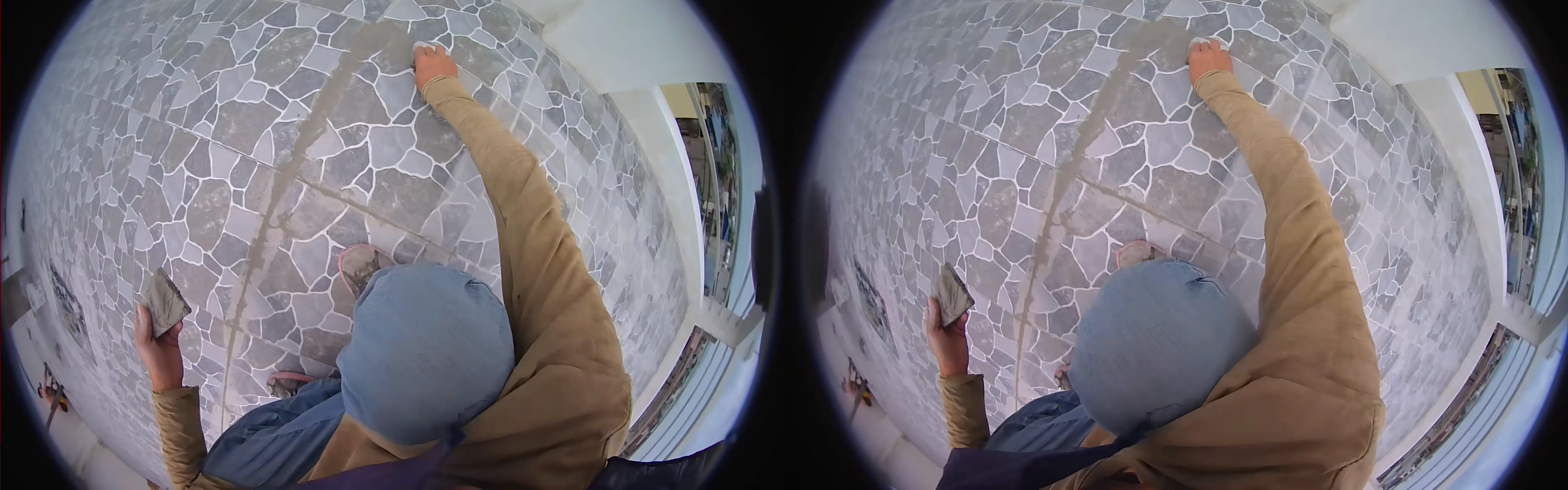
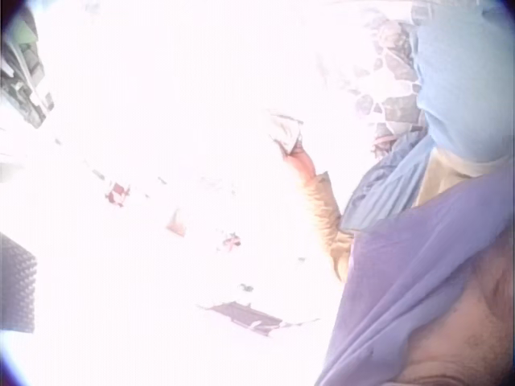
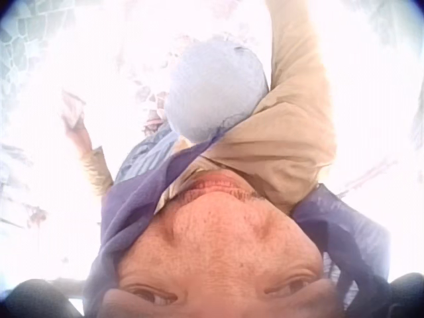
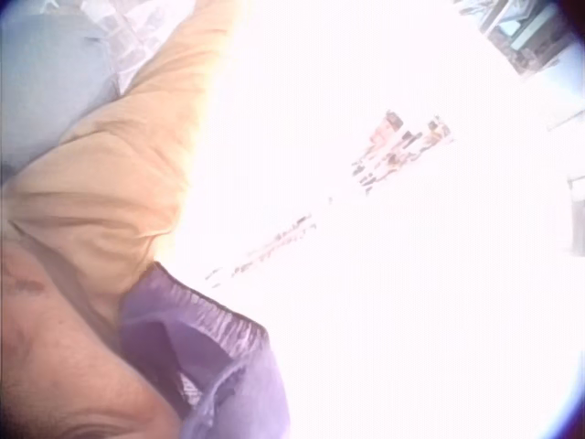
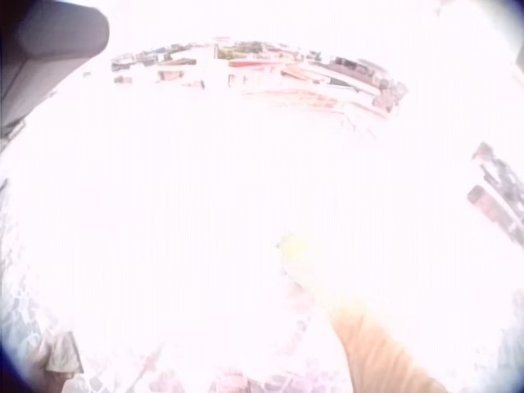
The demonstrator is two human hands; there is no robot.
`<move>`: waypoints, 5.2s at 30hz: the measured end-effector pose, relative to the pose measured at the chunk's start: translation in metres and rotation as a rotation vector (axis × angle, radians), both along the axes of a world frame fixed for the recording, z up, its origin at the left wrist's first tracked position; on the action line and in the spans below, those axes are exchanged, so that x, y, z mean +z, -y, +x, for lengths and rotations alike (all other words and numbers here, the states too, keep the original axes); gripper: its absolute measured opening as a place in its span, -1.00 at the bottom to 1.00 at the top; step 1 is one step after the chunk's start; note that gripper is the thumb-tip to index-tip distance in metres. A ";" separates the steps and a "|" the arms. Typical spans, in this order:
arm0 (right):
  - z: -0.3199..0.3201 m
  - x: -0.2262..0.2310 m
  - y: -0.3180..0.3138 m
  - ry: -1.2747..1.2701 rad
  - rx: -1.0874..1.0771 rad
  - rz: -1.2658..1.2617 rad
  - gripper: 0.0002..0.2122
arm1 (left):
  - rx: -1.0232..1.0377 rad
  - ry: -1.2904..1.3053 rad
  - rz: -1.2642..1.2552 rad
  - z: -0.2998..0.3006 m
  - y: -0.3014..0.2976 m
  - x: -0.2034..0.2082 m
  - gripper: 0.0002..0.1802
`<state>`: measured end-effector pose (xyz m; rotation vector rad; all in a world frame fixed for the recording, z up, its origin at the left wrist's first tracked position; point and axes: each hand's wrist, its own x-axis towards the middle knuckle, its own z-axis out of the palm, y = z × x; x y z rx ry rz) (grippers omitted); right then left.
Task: The person applies grout into the seams between stone-pattern floor tiles using a small scraper, repeatedly picking up grout from a large fragment of a tile held in the other hand.
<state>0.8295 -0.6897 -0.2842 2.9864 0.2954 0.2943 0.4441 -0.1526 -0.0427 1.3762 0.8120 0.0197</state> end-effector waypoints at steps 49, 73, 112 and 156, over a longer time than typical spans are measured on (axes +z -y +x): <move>0.114 0.083 -0.042 -0.329 0.341 -0.057 -0.43 | 0.096 -0.037 0.124 -0.029 -0.017 0.005 -0.55; -0.087 0.046 0.045 -0.352 -0.130 -0.015 -0.63 | 0.173 0.011 0.075 -0.057 -0.060 -0.013 -0.54; 0.002 0.105 -0.005 -0.420 -0.535 0.374 -0.62 | 0.143 0.053 0.087 -0.039 -0.083 -0.009 -0.50; -0.007 0.010 -0.007 -0.098 -0.067 -0.178 -0.59 | 0.298 0.061 0.311 -0.153 -0.144 -0.004 -0.48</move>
